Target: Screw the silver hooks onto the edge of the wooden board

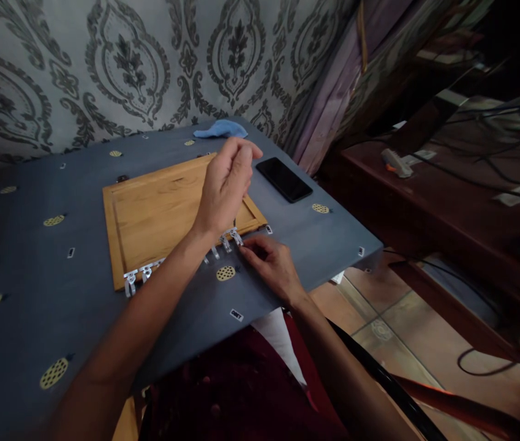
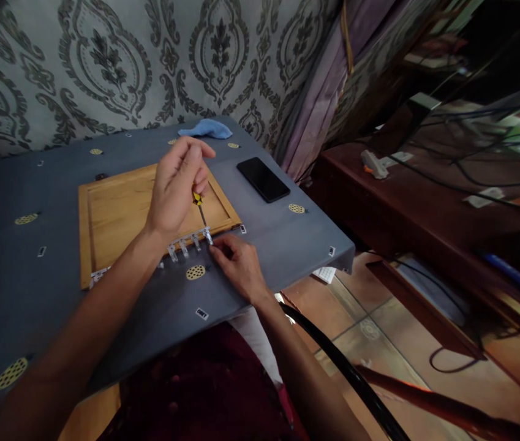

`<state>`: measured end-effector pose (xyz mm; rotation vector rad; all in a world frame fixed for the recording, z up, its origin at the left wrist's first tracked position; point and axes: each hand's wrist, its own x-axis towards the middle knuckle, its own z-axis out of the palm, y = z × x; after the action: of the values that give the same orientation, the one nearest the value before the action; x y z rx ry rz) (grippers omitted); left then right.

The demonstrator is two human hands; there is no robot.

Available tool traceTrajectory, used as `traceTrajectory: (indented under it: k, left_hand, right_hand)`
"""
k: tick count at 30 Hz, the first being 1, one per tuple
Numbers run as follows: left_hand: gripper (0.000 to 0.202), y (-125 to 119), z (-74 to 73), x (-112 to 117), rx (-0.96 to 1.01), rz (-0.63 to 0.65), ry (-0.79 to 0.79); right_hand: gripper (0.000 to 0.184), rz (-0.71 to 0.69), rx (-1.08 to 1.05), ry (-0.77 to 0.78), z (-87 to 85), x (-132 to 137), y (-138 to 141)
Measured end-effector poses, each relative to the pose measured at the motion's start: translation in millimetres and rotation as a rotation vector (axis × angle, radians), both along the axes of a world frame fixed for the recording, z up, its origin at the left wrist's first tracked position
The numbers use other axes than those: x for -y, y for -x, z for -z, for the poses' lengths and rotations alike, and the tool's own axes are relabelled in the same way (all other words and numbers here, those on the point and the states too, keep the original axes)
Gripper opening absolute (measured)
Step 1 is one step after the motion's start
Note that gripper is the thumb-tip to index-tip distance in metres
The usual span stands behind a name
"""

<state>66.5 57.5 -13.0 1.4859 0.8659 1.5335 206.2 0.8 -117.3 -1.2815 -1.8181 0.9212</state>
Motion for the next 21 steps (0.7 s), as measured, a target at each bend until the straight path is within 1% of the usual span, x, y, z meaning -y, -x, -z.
traceTrajectory:
  k: [3, 6, 21]
  left_hand:
    - [0.023, -1.6, 7.4, -2.9, -0.022, 0.030, 0.018]
    - [0.024, -2.8, 12.4, -5.3, -0.060, 0.013, 0.029]
    - [0.021, -1.7, 19.4, -7.9, -0.149, -0.028, 0.010]
  right_hand:
    - [0.016, -0.003, -0.006, 0.006, 0.2, -0.3, 0.1]
    - [0.016, -0.002, -0.011, 0.003, -0.2, 0.2, 0.3]
    - [0.015, 0.002, -0.025, -0.012, 0.5, 0.4, 0.0]
